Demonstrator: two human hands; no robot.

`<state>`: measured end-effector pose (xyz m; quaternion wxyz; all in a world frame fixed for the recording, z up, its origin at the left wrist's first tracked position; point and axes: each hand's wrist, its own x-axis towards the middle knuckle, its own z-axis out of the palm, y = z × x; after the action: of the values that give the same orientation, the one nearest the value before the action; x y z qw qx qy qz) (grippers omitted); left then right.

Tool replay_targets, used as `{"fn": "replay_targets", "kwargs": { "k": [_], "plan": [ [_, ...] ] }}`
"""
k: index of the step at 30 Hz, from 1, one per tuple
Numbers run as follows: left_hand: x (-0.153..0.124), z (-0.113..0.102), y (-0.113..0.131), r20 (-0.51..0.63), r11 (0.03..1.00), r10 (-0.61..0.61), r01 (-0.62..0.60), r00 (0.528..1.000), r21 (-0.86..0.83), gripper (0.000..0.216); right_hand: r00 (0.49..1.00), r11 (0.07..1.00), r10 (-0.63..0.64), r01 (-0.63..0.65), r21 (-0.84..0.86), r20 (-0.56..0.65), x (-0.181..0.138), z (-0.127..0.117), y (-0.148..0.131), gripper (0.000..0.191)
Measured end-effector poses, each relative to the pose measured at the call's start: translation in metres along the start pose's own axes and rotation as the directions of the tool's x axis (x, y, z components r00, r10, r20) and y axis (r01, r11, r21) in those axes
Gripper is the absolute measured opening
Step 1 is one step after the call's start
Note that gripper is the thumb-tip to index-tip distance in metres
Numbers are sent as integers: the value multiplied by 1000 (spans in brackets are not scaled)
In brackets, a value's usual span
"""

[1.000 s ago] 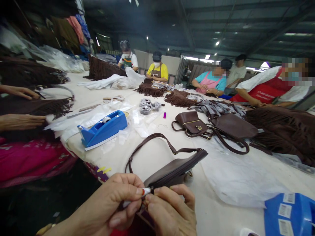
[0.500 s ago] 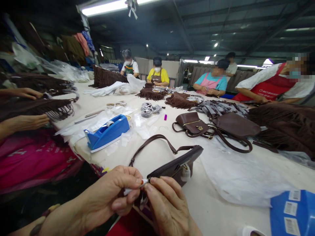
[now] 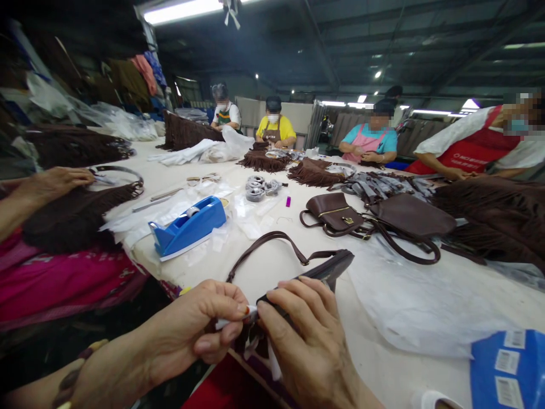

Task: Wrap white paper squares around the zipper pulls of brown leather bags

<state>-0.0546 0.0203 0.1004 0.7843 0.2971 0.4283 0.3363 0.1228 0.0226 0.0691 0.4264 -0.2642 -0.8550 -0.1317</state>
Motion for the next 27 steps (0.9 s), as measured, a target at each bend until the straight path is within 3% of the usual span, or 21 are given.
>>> {"fn": "replay_targets", "kwargs": {
  "k": [5, 9, 14, 18, 24, 27],
  "plan": [
    [-2, 2, -5, -2, 995, 51, -51, 999, 81, 12, 987, 993, -111, 107, 47, 115, 14, 4, 5, 22],
    [-3, 4, -13, 32, 996, 5, -8, 999, 89, 14, 976, 982, -187, 189, -9, 109, 3, 9, 1, 22],
    [0, -1, -27, 40, 997, -46, 44, 998, 62, 17, 994, 989, -99, 94, -111, -40, -15, 29, -6, 20],
    [2, -5, -34, -47, 987, 79, -71, 996, 144, 16, 990, 997, -40, 29, -77, -136, -17, 41, -6, 10],
    [4, -4, -39, -89, 967, 128, -104, 988, 233, 25, 997, 998, -63, 63, 9, -46, -12, 26, 4, 27],
    [7, -4, -43, -67, 974, 126, -110, 990, 197, 29, 999, 999, -32, 32, -14, 8, -9, 16, 8, 35]
  ]
}}
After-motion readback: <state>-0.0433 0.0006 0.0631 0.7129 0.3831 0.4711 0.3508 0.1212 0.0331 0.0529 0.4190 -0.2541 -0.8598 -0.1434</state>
